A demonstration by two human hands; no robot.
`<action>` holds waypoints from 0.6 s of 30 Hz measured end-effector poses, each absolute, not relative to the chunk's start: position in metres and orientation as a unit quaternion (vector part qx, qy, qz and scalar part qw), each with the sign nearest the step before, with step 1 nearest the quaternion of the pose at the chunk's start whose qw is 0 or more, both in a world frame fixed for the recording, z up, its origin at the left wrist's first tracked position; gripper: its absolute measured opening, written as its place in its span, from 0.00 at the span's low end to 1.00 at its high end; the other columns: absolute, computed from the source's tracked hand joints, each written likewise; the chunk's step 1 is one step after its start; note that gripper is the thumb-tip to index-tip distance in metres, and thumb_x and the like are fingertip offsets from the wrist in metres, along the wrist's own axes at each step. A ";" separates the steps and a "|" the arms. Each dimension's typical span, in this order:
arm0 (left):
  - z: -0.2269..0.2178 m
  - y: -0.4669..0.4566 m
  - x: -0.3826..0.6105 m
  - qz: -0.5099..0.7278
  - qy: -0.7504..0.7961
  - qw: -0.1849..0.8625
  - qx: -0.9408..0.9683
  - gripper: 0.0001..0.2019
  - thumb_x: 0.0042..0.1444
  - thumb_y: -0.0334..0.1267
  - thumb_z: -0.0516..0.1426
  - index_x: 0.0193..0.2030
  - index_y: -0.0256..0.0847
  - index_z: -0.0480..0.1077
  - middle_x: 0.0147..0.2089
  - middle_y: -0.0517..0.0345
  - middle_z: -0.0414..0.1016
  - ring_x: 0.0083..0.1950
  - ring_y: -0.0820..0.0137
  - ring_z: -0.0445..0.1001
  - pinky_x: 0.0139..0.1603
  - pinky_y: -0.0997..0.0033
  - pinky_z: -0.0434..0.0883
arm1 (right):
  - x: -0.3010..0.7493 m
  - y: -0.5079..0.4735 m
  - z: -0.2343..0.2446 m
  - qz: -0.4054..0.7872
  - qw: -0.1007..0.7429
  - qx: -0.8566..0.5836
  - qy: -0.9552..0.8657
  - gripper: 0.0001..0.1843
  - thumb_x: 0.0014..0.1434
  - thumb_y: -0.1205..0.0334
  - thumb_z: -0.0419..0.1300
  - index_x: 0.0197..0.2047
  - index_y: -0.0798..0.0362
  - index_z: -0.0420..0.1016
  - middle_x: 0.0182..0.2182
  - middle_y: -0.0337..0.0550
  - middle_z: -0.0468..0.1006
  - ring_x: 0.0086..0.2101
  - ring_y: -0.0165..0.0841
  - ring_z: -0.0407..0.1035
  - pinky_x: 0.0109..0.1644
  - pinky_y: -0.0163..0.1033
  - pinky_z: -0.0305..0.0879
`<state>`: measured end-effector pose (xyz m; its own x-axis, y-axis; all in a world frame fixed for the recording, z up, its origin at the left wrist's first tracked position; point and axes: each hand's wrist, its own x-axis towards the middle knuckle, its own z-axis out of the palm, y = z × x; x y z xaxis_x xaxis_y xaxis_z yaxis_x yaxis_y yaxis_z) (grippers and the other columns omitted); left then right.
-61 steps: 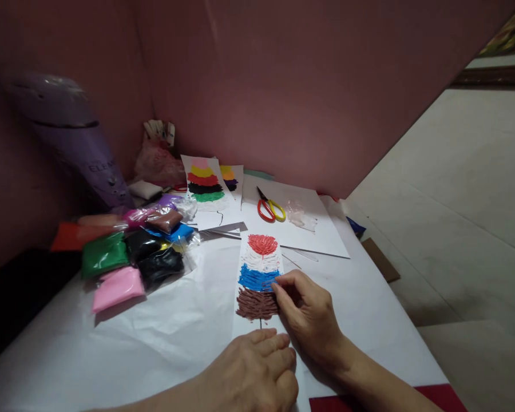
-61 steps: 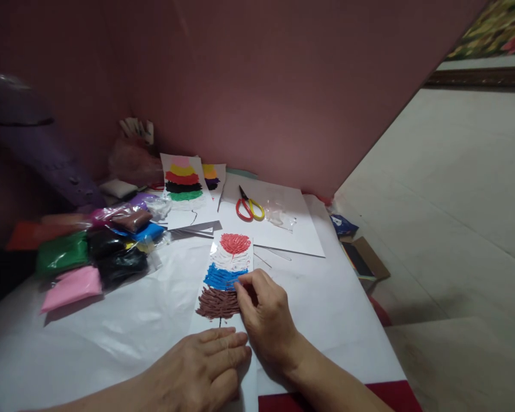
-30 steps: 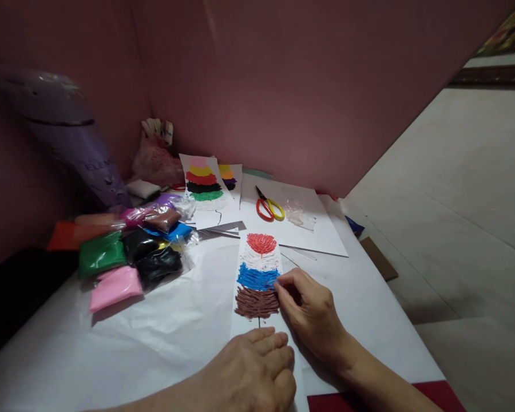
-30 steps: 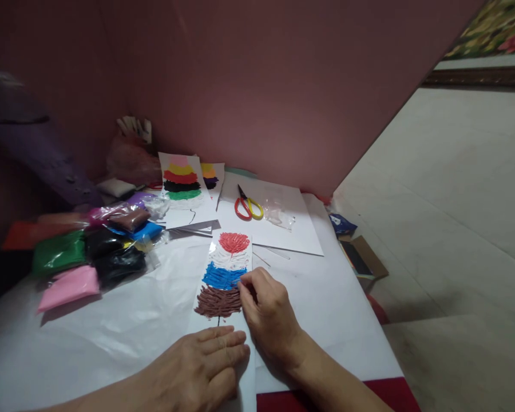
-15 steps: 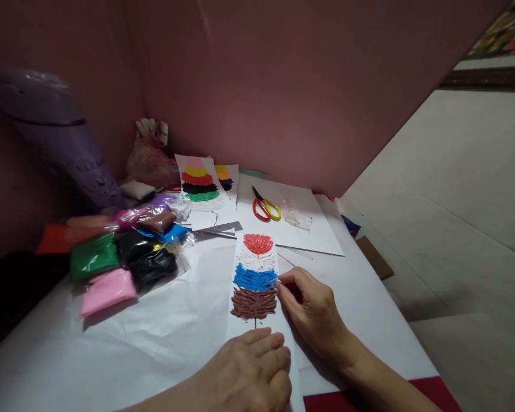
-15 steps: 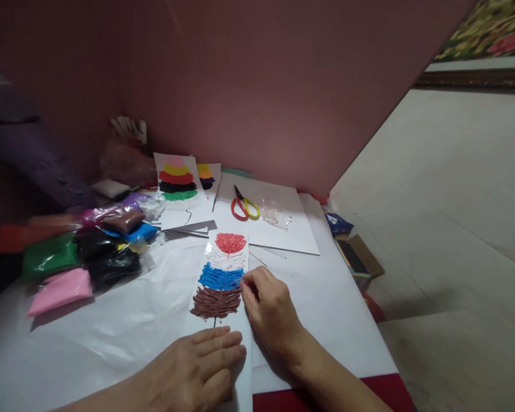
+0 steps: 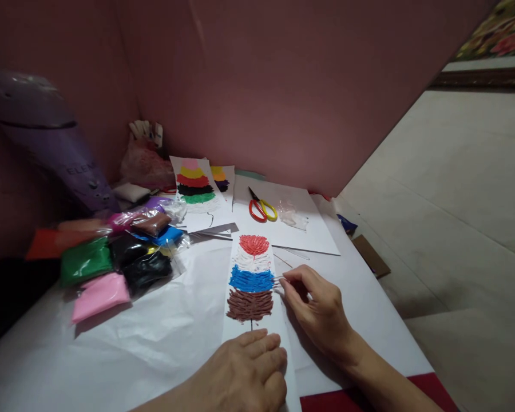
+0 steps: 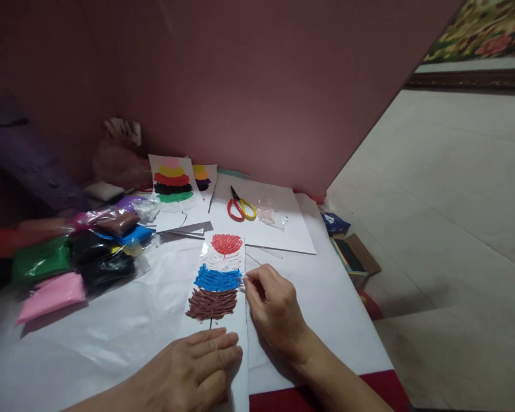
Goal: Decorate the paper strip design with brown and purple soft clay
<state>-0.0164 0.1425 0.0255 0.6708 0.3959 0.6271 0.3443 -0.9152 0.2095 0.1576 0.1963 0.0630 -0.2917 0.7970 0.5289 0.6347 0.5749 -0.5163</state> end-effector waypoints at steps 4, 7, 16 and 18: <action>0.023 0.142 -0.017 0.334 0.199 0.043 0.920 0.13 0.64 0.30 0.50 0.29 0.36 0.68 0.37 0.52 0.78 0.45 0.68 0.76 0.55 0.64 0.71 | 0.157 0.188 0.067 0.147 0.410 -0.458 -0.775 0.06 0.61 0.70 0.56 0.31 0.54 0.70 0.25 0.39 0.71 0.24 0.29 0.65 0.29 0.35 0.62; 0.025 0.142 -0.018 0.326 0.197 0.051 0.923 0.14 0.64 0.30 0.48 0.30 0.36 0.69 0.36 0.50 0.78 0.44 0.68 0.76 0.54 0.63 0.71 | 0.154 0.182 0.071 0.209 0.374 -0.476 -0.768 0.08 0.60 0.68 0.56 0.29 0.53 0.70 0.22 0.37 0.70 0.23 0.29 0.63 0.27 0.35 0.61; 0.023 0.141 -0.018 0.325 0.196 0.058 0.923 0.15 0.64 0.28 0.46 0.31 0.35 0.70 0.36 0.48 0.79 0.44 0.68 0.76 0.52 0.64 0.72 | 0.150 0.174 0.076 0.258 0.344 -0.457 -0.779 0.08 0.57 0.69 0.55 0.26 0.53 0.69 0.19 0.35 0.68 0.20 0.27 0.61 0.23 0.33 0.58; 0.022 0.141 -0.018 0.324 0.197 0.058 0.923 0.14 0.64 0.29 0.46 0.31 0.35 0.70 0.36 0.48 0.78 0.43 0.68 0.77 0.51 0.64 0.73 | 0.149 0.173 0.075 0.264 0.344 -0.459 -0.775 0.08 0.57 0.69 0.55 0.27 0.53 0.69 0.19 0.35 0.68 0.20 0.27 0.61 0.23 0.33 0.59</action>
